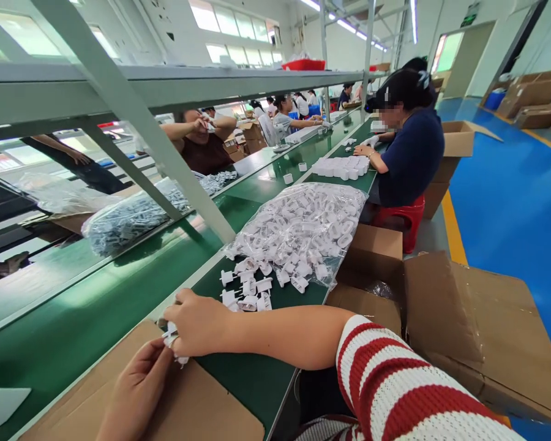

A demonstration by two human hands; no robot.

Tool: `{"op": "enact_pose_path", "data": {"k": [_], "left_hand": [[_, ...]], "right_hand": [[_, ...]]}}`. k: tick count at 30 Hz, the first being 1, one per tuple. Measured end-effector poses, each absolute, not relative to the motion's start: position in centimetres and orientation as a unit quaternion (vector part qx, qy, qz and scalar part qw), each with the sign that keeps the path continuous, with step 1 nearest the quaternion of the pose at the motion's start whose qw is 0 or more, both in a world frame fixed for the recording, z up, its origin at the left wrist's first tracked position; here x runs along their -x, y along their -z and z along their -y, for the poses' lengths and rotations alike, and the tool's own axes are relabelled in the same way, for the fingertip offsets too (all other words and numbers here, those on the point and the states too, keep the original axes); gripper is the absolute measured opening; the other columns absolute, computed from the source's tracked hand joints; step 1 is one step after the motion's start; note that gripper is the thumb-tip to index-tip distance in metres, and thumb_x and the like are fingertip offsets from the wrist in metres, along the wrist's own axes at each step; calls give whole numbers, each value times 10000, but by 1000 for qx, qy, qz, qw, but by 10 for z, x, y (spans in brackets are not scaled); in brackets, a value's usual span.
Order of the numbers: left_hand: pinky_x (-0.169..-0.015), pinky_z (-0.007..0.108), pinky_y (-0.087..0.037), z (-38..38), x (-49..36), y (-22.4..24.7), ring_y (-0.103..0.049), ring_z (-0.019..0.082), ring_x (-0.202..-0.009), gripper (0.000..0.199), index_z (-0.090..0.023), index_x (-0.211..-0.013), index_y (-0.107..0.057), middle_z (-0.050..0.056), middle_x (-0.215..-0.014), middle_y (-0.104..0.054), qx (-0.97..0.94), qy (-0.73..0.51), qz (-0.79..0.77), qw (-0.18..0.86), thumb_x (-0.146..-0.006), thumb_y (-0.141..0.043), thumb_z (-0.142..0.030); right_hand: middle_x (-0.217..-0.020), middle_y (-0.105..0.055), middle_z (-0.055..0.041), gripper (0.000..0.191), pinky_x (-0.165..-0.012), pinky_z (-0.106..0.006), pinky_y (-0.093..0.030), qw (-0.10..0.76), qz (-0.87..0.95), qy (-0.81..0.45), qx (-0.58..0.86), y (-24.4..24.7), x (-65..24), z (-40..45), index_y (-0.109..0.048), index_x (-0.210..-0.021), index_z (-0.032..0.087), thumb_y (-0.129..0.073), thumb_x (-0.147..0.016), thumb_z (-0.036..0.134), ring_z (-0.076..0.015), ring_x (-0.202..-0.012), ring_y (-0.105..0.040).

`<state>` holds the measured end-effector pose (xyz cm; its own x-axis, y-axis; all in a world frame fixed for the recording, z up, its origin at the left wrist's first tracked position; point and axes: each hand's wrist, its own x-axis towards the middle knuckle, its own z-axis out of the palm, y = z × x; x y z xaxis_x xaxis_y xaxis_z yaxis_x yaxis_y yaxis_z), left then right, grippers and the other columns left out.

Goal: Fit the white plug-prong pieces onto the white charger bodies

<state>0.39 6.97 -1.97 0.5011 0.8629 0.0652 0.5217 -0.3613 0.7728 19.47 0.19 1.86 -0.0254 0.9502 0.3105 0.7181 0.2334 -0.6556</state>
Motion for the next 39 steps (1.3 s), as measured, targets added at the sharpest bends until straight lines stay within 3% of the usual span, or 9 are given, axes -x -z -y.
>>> {"op": "enact_pose_path", "data": {"k": [2,5,7,12,17,20,23,29,39], "left_hand": [[-783,428,-620,-62,-8,21,-748,337,-918,681,-239,-1068,-690,73,-964,-782,-786,-236,-423,384,-807,-620,-864],[-783,424,-617,-56,-11,19,-742,334,-926,695,-227,-1074,-691,82,-958,-779,-782,-233,-401,417,-799,-633,-862],[-809,426,-622,-55,-10,17,-742,324,-955,667,-236,-1120,-677,91,-1029,-775,-780,-235,-386,432,-835,-623,-837],[-940,453,-623,-57,-6,19,-728,311,-1085,629,-283,-1273,-609,101,-1244,-734,-768,-248,-371,459,-872,-654,-765],[-1029,470,-590,-59,-7,19,-699,336,-1184,701,-270,-1293,-622,96,-1271,-734,-732,-269,-401,480,-842,-650,-806],[-1041,485,-560,-59,-6,14,-704,344,-1117,768,-252,-1229,-672,87,-1159,-756,-703,-289,-459,461,-784,-644,-878],[-991,452,-553,-58,-5,11,-703,324,-1037,786,-240,-1167,-706,71,-1092,-750,-678,-311,-493,449,-731,-686,-894],[-921,342,-552,-63,-3,22,-691,225,-952,755,-280,-1246,-679,10,-1172,-730,-611,-364,-458,533,-699,-828,-778],[-968,408,-596,-69,3,34,-723,289,-1021,600,-238,-1181,-756,33,-1075,-765,-605,-385,-459,524,-762,-839,-659]], "right_hand": [[-1310,-549,-124,390,-1000,-369,-595,382,686,-183,592,-16,-193,-1,-689,-1250,164,-775,-885,274,-222,-1049,-691],[-1352,-520,-143,605,-1044,-367,-573,399,662,-221,595,-16,-192,0,-647,-1391,131,-847,-845,296,-216,-1080,-661],[-1366,-512,-138,562,-1023,-351,-574,407,650,-233,599,-16,-192,-1,-653,-1407,140,-803,-876,245,-193,-1036,-651],[-1222,-553,-76,375,-952,-284,-555,427,652,-203,593,-7,-193,-5,-715,-1265,184,-642,-909,92,-161,-998,-622],[-1063,-571,-23,177,-802,-250,-522,412,662,-168,604,-2,-193,-7,-707,-1062,178,-696,-889,148,-143,-881,-599],[-946,-529,2,82,-701,-242,-471,402,681,-150,593,0,-192,-7,-678,-903,180,-737,-855,149,-134,-811,-566],[-873,-495,15,161,-643,-244,-423,417,697,-129,568,3,-190,-10,-605,-777,190,-742,-828,121,-130,-778,-543],[-881,-512,6,191,-656,-251,-427,434,716,-107,536,7,-187,-13,-552,-779,208,-707,-837,114,-141,-798,-539],[-899,-493,7,280,-634,-254,-408,410,742,-100,521,10,-186,-14,-450,-753,234,-702,-792,120,-143,-794,-518]]}}
